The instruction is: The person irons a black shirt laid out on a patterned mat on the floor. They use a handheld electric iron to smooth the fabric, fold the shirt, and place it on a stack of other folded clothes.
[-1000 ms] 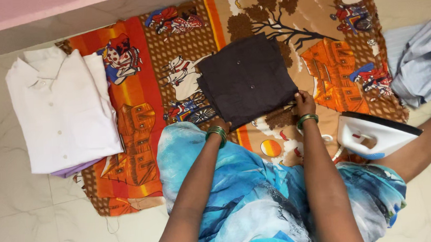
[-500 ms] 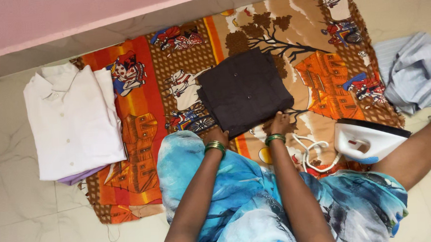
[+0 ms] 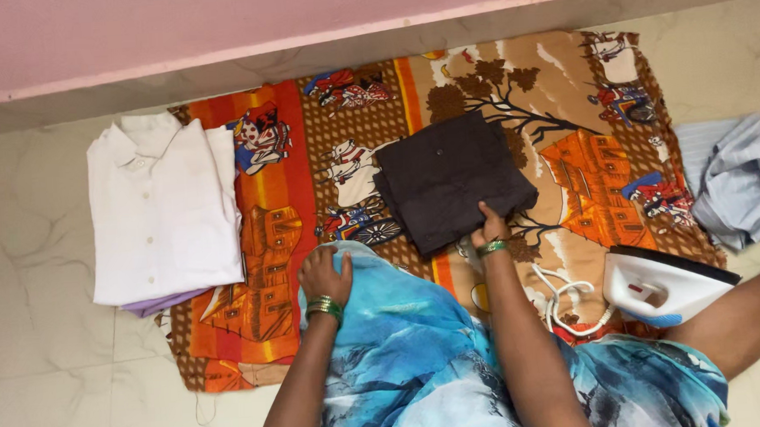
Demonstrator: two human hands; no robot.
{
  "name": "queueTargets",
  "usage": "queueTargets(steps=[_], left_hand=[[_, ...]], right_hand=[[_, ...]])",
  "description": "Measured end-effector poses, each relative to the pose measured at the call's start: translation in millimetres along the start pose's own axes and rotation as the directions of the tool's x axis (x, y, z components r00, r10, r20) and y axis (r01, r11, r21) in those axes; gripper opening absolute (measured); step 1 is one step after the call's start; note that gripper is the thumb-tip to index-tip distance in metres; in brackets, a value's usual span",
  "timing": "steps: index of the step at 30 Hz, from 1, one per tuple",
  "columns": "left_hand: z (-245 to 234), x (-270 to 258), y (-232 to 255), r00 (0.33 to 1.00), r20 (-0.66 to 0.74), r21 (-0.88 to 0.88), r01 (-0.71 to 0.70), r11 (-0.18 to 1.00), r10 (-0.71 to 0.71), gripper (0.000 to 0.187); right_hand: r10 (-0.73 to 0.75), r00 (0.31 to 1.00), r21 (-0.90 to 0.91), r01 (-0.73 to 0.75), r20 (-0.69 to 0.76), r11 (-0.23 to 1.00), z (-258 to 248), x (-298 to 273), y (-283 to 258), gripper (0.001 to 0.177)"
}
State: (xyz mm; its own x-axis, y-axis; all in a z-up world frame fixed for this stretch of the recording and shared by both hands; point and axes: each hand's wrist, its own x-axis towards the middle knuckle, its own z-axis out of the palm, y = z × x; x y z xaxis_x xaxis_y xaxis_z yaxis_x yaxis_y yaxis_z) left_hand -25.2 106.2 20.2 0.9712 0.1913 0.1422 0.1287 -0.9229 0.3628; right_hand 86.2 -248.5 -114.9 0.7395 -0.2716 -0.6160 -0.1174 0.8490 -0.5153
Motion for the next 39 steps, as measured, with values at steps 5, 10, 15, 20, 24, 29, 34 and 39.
queueTargets(steps=[5,10,15,20,24,29,34,39], left_hand=[[13,16,-5,0.999,0.033,0.026,0.008,1.000,-0.009,0.042],[6,15,-4,0.995,0.067,-0.003,0.069,0.998,-0.068,0.037],[7,15,-3,0.998,0.025,-0.033,0.051,0.998,-0.050,0.038],[7,12,-7,0.998,0.046,-0.054,0.039,0.998,-0.036,0.040],[5,6,-10,0.999,0.033,-0.046,0.030,0.998,-0.029,0.034],[11,-4,5,0.997,0.073,0.127,-0.002,0.992,-0.008,0.046],[68,-30,93,0.914,0.277,0.047,-0.322,0.946,0.298,0.080],[125,-54,151,0.713,0.630,0.112,-0.477,0.872,0.309,0.109]], right_hand=[[0.135,0.978,-0.178,-0.106,0.160,0.978,83,22,-119,0.046],[-0.063,0.848,-0.559,0.400,0.526,0.726,184,-43,-225,0.060],[-0.126,0.935,-0.892,0.269,0.333,-0.362,197,-140,-186,0.070],[0.148,0.736,-0.373,0.493,0.661,-0.786,68,-162,-18,0.099],[0.252,0.691,-0.525,0.695,0.678,-0.491,-64,-189,47,0.075],[-0.084,0.803,-0.807,0.588,0.590,-0.049,-151,-210,-38,0.053],[-0.712,0.701,-0.657,0.557,0.043,0.508,-240,-184,-125,0.047],[-0.799,0.597,-0.617,0.602,-0.074,0.506,-290,-146,-153,0.071]])
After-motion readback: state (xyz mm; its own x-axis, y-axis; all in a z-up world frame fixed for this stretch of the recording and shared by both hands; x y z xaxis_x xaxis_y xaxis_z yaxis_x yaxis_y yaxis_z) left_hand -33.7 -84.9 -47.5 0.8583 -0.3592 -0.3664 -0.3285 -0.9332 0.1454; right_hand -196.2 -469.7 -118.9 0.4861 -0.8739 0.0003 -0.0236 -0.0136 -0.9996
